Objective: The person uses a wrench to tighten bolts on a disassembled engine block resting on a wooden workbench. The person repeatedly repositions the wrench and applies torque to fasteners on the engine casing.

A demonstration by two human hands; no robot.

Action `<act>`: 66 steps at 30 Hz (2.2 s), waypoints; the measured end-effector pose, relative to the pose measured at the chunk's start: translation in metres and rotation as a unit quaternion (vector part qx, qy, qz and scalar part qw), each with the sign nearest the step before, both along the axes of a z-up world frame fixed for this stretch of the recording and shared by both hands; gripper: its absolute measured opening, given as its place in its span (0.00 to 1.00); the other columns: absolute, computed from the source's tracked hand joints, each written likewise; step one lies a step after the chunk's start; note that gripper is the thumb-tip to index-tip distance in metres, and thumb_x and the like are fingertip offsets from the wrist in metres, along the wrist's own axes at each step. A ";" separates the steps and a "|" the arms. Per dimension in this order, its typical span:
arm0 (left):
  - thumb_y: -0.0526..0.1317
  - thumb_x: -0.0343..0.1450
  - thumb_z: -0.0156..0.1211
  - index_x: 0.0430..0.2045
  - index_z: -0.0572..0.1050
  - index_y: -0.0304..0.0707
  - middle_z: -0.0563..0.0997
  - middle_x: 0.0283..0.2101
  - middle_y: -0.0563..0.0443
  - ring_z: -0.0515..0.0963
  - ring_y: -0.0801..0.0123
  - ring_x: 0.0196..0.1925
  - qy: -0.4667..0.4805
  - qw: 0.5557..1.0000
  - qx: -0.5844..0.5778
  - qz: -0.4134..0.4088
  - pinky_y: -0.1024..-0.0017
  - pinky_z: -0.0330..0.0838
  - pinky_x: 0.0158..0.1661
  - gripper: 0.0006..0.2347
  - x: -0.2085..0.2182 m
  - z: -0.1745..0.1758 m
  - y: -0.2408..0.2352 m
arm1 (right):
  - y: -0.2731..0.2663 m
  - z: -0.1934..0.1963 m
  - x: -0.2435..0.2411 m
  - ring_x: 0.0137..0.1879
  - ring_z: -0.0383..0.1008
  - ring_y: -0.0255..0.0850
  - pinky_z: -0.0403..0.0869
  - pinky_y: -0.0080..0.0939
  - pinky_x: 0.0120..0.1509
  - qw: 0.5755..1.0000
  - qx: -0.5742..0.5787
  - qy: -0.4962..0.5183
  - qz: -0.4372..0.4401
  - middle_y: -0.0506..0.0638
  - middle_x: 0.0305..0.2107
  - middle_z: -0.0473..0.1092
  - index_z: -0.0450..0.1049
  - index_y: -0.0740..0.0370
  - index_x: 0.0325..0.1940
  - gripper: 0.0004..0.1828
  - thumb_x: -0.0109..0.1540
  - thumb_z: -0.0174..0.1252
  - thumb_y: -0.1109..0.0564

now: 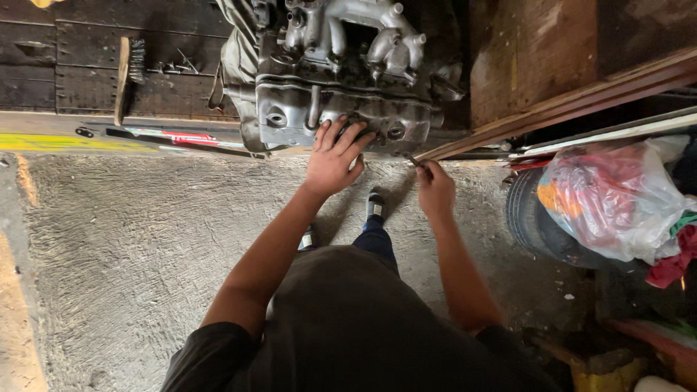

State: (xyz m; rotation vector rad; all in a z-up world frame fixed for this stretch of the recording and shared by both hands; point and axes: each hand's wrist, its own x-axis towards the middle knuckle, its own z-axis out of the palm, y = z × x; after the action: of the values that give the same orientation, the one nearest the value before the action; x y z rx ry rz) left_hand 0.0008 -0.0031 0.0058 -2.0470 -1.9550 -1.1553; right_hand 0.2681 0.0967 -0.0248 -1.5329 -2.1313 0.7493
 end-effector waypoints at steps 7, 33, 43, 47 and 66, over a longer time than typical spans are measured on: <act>0.38 0.68 0.62 0.59 0.75 0.49 0.71 0.65 0.52 0.63 0.51 0.72 0.002 1.000 0.018 0.003 0.48 0.52 0.71 0.22 0.002 -0.005 0.001 | -0.026 -0.066 -0.007 0.30 0.75 0.39 0.79 0.44 0.31 0.861 -0.324 0.377 -0.109 0.50 0.29 0.73 0.70 0.60 0.53 0.10 0.67 0.56 0.59; 0.39 0.68 0.62 0.60 0.75 0.51 0.70 0.66 0.53 0.61 0.50 0.72 0.016 1.000 0.006 0.019 0.46 0.51 0.71 0.22 0.004 -0.013 0.004 | -0.025 -0.070 -0.035 0.30 0.76 0.39 0.75 0.40 0.30 0.923 -0.239 0.282 -0.106 0.53 0.29 0.76 0.73 0.63 0.51 0.09 0.69 0.57 0.57; 0.39 0.69 0.61 0.60 0.74 0.51 0.70 0.66 0.53 0.62 0.50 0.72 0.011 1.000 0.008 0.014 0.47 0.52 0.71 0.21 0.004 -0.009 0.002 | 0.011 0.018 -0.011 0.37 0.80 0.49 0.77 0.50 0.38 0.947 0.193 -0.211 0.146 0.52 0.36 0.79 0.80 0.53 0.49 0.10 0.64 0.61 0.55; 0.39 0.69 0.61 0.61 0.73 0.50 0.70 0.66 0.51 0.61 0.50 0.73 0.017 1.000 -0.004 0.004 0.47 0.51 0.71 0.22 0.001 -0.008 0.003 | 0.016 0.034 -0.015 0.37 0.79 0.48 0.76 0.49 0.39 0.947 0.108 -0.261 0.153 0.53 0.35 0.78 0.79 0.54 0.50 0.09 0.67 0.59 0.53; 0.39 0.67 0.64 0.62 0.73 0.50 0.69 0.67 0.52 0.62 0.49 0.72 0.004 1.000 0.013 -0.014 0.45 0.51 0.72 0.25 -0.001 -0.003 -0.003 | -0.034 -0.052 -0.024 0.24 0.72 0.37 0.70 0.40 0.22 0.910 -0.274 0.293 -0.107 0.50 0.25 0.71 0.71 0.61 0.48 0.06 0.68 0.55 0.58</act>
State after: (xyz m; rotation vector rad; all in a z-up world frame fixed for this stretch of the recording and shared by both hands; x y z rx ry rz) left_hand 0.0002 -0.0056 0.0032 -2.0685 -1.9032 -1.1693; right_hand 0.2440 0.0624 -0.0763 -1.4935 -1.3429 1.5844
